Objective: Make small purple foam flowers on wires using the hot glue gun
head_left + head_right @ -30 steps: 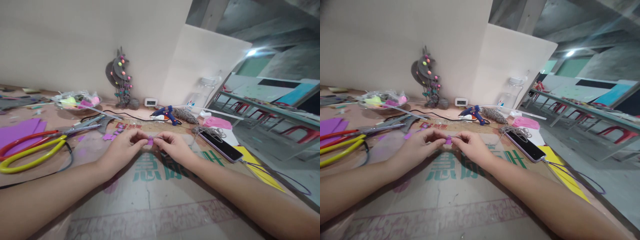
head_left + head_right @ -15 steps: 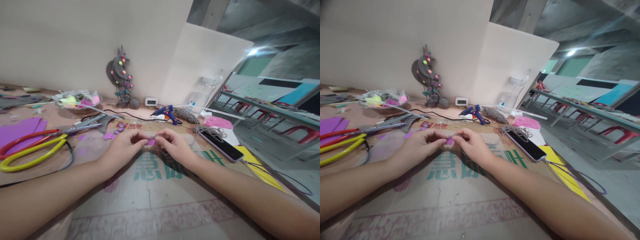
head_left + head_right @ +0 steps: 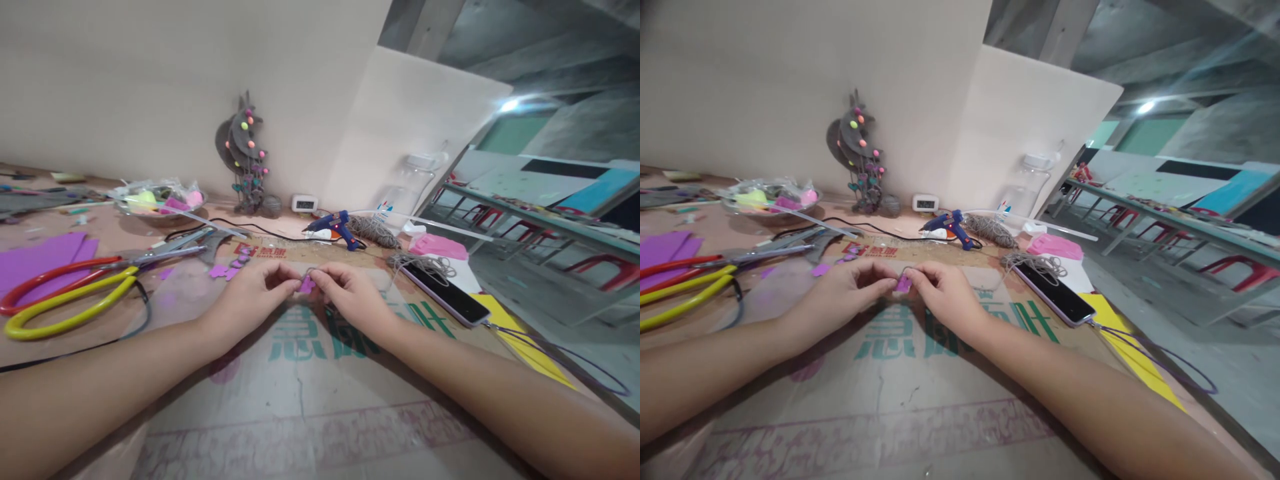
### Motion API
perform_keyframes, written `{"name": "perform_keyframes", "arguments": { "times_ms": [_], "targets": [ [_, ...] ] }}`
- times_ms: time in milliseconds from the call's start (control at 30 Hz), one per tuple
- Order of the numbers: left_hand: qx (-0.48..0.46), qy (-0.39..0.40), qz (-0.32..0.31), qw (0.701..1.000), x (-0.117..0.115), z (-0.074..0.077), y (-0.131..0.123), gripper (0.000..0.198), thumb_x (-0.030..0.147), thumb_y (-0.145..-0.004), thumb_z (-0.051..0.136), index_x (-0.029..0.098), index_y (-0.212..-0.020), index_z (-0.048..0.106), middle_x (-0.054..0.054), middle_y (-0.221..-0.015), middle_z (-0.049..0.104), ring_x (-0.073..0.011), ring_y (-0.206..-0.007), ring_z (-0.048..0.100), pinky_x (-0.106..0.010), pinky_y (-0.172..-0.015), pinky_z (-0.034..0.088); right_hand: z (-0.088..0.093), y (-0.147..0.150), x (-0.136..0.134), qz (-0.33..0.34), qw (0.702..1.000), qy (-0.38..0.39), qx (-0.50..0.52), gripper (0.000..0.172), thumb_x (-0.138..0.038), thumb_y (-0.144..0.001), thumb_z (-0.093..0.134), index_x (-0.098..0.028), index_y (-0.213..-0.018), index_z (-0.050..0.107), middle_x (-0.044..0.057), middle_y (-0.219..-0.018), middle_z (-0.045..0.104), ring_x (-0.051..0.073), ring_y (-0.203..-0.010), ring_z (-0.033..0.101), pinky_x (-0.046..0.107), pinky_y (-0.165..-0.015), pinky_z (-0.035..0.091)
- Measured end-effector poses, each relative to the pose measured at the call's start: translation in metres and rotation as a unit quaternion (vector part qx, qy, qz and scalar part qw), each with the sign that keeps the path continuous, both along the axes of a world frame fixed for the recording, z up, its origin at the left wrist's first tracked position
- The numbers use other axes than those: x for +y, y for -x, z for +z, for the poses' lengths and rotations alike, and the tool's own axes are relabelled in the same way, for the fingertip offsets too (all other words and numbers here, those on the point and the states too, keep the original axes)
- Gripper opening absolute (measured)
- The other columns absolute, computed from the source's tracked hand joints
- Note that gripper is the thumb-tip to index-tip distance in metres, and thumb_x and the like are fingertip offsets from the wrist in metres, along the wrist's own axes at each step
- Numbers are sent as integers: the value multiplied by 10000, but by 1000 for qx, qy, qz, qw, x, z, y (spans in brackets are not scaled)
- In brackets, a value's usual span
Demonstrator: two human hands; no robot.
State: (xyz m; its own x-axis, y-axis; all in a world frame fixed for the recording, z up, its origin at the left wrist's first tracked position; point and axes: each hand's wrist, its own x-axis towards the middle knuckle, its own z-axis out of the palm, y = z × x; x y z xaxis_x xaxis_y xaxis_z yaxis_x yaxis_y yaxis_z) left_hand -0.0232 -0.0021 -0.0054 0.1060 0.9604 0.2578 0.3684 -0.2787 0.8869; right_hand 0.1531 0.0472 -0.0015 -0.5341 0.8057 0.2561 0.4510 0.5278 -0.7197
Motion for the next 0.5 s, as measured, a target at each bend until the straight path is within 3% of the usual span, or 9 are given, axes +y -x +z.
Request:
{"name": "perform_keyframes", "arguments": {
  "times_ms": [167, 333, 500],
  "targets": [
    [-36, 28, 5, 999, 5, -4, 2, 152, 242, -786, 547, 177, -880, 648, -18, -810, 691, -148, -730, 619, -251, -657, 483, -1, 1, 0, 16, 994, 102, 25, 335, -425, -883, 447, -169, -717, 588, 7, -634, 630, 89, -484, 511, 203, -458, 383],
    [-33, 24, -51, 998, 7, -7, 2, 181, 228, -796, 535, 210, -855, 705, -10, -842, 718, -168, -794, 634, -284, -747, 488, 1, 3, -1, 12, 995, 94, 23, 293, -383, -878, 461, -171, -719, 586, 6, -627, 630, 91, -501, 515, 203, -475, 394],
    [-46, 32, -59, 997, 6, -6, 2, 198, 210, -793, 540, 224, -894, 709, 6, -833, 713, -148, -771, 616, -249, -709, 473, 1, 2, 0, 10, 997, 72, 6, 313, -399, -882, 452, -170, -723, 594, 8, -618, 631, 98, -500, 525, 219, -499, 409]
  ]
}}
